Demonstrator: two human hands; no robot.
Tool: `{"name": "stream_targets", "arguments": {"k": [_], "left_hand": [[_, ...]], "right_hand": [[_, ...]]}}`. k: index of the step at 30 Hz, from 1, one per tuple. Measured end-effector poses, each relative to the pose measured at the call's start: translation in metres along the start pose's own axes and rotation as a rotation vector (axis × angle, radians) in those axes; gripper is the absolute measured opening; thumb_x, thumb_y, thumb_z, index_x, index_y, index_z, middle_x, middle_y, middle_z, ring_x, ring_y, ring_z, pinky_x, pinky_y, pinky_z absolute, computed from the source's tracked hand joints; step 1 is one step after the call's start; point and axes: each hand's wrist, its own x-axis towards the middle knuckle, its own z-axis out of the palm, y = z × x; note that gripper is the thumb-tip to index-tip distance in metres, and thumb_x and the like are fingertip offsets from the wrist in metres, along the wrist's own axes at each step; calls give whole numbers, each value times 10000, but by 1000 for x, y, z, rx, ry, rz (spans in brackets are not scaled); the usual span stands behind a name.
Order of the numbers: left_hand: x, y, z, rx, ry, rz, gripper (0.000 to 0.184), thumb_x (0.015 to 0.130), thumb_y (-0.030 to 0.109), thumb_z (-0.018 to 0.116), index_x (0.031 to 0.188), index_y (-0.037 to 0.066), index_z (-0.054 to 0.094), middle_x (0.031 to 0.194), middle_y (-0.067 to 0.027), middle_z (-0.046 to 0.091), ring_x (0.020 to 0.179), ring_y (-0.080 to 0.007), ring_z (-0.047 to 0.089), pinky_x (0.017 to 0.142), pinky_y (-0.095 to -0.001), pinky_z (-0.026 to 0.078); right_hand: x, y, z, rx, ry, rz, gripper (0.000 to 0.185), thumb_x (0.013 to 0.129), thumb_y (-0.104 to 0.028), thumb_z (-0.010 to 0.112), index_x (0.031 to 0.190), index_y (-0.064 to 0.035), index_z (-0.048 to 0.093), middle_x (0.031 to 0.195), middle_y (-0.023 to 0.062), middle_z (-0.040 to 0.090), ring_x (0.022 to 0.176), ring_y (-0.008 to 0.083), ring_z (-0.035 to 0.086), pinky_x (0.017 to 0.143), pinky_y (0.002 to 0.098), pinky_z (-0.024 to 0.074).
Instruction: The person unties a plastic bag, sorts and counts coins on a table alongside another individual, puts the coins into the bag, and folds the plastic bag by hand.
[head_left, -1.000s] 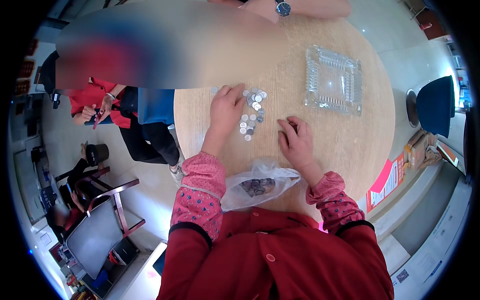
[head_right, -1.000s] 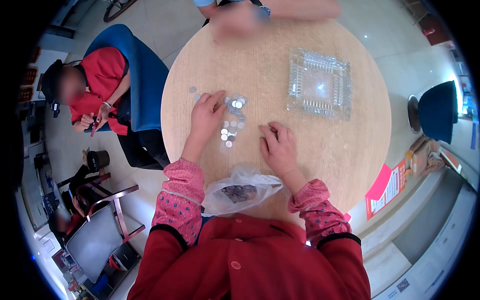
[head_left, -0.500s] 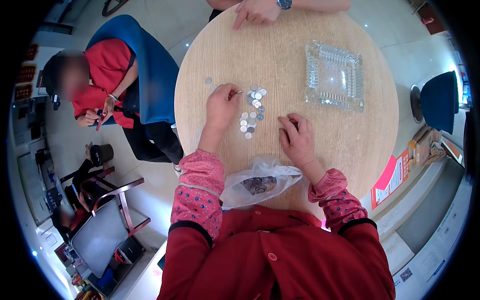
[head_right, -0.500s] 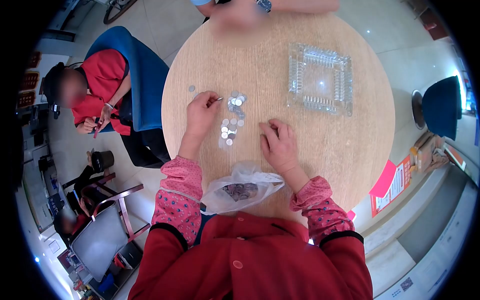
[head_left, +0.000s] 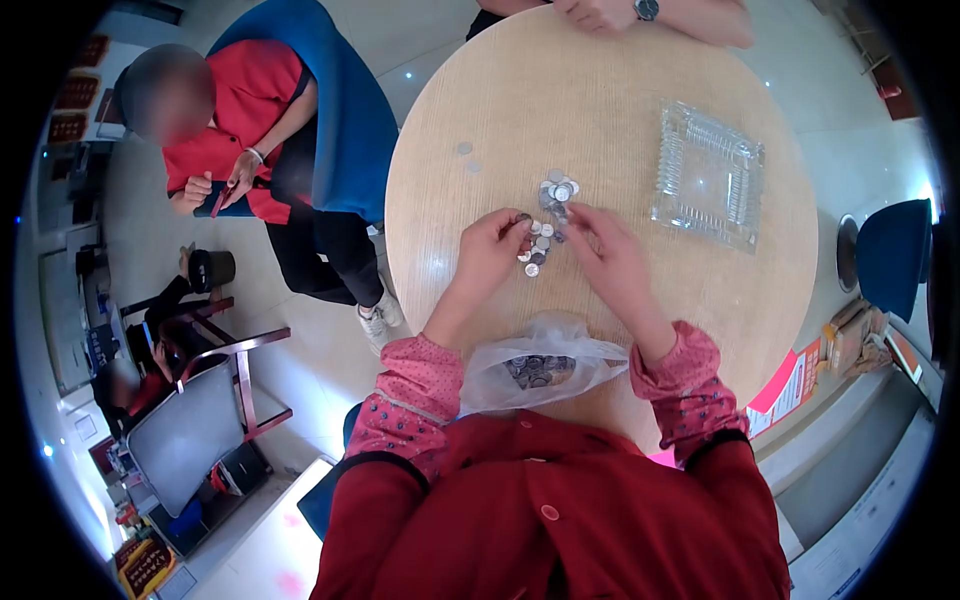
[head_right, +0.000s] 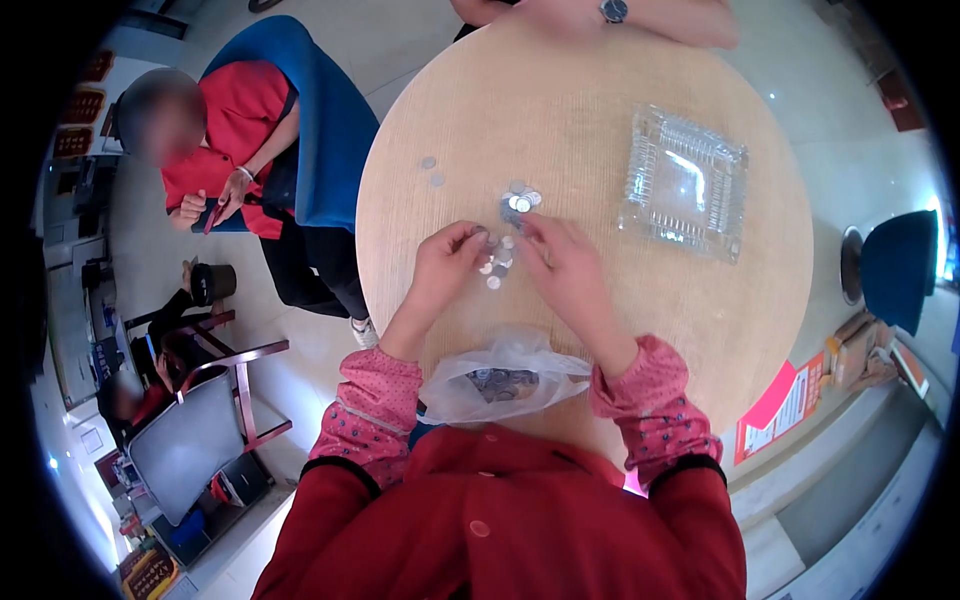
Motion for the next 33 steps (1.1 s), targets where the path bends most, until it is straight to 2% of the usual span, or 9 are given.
{"name": "stream_targets", "arguments": {"k": [1,3,5,10,13,18,26,28,33], "left_hand": [[1,3,0,-161,-26,-112,146,906,93,563,959,-23,632,781,-34,637,684,-90,578,643,-226,477],[9,-2,-1,-305,-2,-116,156,921,99,546,959,-29,627,786,-37,636,684,-93,580,652,-225,481],[16,-4,-7,-445,28,-119,168,935,105,529,958,-34,621,791,-40,635,683,-96,582,660,-224,485],[29,-1,-24,-285,93,-157,196,951,117,499,966,-39,616,792,-54,629,657,-111,595,621,-238,499],[40,-16,-40,-4,184,-115,207,945,126,503,935,-40,626,743,-63,625,589,-116,589,562,-249,501],[53,-2,-62,171,114,-168,202,898,149,583,844,-35,645,646,-51,603,509,-109,570,499,-250,492],[64,-2,-67,230,178,-253,212,812,197,659,758,-8,654,611,-94,628,516,-166,615,509,-297,481],[67,-14,-69,461,307,-90,167,811,168,647,785,3,636,629,-103,631,541,-195,623,526,-307,485],[45,-3,-65,331,371,-68,118,816,126,617,849,12,620,686,-128,627,587,-243,622,558,-325,482]], "right_hand": [[13,-3,7,-4,-6,-6,271,785,-92,646,1051,-54,615,864,135,621,807,308,597,706,377,489],[37,-7,20,-46,-249,-42,234,805,-134,625,1023,-53,623,841,140,632,798,319,608,710,386,491],[51,-6,32,-42,-295,-18,216,812,-144,610,1007,-52,630,850,147,635,804,326,611,708,389,491],[71,-1,59,-106,-362,99,168,826,-116,618,969,-35,648,831,166,633,780,304,633,698,353,499],[93,14,71,-248,-290,-112,168,838,-125,591,963,-41,664,812,176,634,788,319,627,714,382,494],[115,4,69,-400,-435,11,223,838,-172,558,1026,-128,670,942,167,598,908,334,595,783,412,485],[99,12,43,-247,-221,65,288,825,-116,581,1107,-144,632,917,139,582,859,307,600,749,386,492],[81,13,23,-205,-169,73,294,820,-102,588,1108,-140,629,895,134,582,821,303,605,722,378,495],[19,34,-25,-283,25,60,253,832,-104,592,1084,-111,622,846,125,579,719,301,608,628,366,496]]}}
